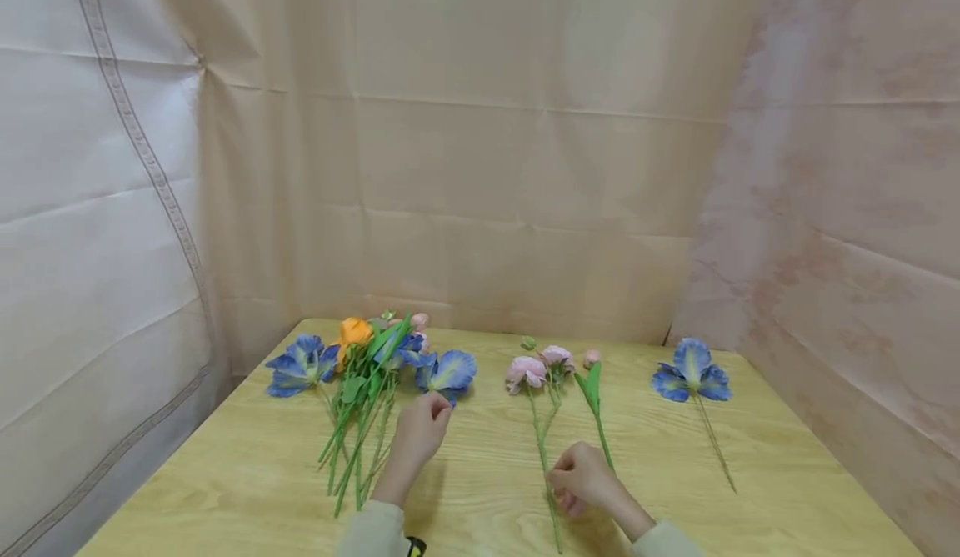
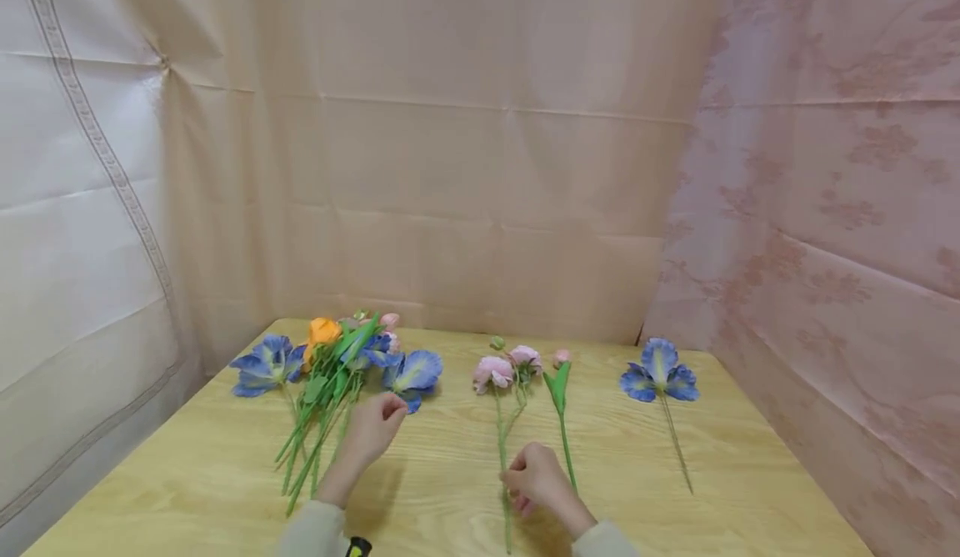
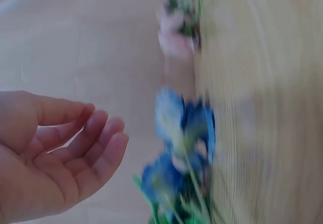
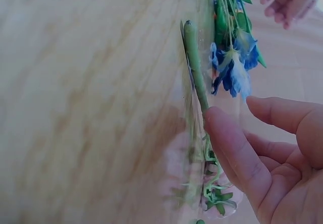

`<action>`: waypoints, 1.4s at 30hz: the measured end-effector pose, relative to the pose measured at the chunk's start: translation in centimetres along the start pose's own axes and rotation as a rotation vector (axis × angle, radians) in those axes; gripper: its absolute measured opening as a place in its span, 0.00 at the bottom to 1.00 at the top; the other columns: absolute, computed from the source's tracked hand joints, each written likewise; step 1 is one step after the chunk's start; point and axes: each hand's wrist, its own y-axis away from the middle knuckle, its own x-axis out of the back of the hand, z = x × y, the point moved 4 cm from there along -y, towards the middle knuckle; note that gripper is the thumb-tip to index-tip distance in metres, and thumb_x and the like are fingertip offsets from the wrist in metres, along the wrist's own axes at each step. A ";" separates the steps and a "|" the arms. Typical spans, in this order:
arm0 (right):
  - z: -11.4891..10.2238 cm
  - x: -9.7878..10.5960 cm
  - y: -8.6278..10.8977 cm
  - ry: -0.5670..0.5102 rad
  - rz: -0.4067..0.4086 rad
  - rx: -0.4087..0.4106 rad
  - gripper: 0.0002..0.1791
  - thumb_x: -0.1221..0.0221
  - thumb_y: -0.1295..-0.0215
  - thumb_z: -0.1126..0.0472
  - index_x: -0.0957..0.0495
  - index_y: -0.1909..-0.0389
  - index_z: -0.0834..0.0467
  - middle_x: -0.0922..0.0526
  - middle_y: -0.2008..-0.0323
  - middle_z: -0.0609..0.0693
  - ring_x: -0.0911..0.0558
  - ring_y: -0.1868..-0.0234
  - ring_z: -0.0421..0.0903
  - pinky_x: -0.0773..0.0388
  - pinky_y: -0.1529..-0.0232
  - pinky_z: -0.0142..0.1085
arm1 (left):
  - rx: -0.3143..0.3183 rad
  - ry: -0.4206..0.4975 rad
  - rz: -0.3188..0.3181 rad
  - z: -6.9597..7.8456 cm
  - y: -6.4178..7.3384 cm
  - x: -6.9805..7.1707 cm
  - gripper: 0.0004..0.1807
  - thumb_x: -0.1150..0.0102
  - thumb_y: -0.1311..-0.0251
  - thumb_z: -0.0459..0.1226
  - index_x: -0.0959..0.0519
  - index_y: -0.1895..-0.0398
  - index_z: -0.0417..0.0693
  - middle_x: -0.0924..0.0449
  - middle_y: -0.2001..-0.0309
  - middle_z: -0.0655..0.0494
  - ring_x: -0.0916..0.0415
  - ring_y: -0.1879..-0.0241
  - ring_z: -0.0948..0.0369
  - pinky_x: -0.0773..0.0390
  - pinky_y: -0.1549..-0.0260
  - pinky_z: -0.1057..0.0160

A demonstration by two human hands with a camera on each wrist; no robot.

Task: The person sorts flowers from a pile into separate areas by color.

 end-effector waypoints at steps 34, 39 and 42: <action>0.5 0.4 0.3 -0.052 -0.071 0.033 0.10 0.44 0.43 0.66 0.24 0.79 0.69 0.23 0.85 0.54 0.24 0.88 0.44 0.25 0.87 0.38 | 0.411 -0.350 0.018 -9.3 -0.6 4.5 0.10 0.54 0.49 0.23 0.31 0.85 0.37 0.27 0.81 0.41 0.26 0.77 0.46 0.30 0.85 0.52; 0.5 0.4 0.3 -0.047 -0.069 0.022 0.10 0.44 0.43 0.67 0.24 0.79 0.69 0.23 0.85 0.53 0.23 0.88 0.45 0.25 0.87 0.38 | 0.386 -0.329 0.055 -9.2 -0.7 4.5 0.10 0.54 0.48 0.23 0.29 0.85 0.35 0.25 0.80 0.38 0.25 0.77 0.44 0.29 0.84 0.52; 0.6 0.3 0.3 -0.050 -0.071 0.011 0.09 0.44 0.43 0.66 0.24 0.78 0.69 0.23 0.84 0.52 0.23 0.88 0.46 0.25 0.86 0.37 | 0.376 -0.302 0.067 -9.1 -0.8 4.4 0.15 0.56 0.46 0.24 0.34 0.90 0.40 0.31 0.87 0.46 0.29 0.84 0.52 0.33 0.88 0.58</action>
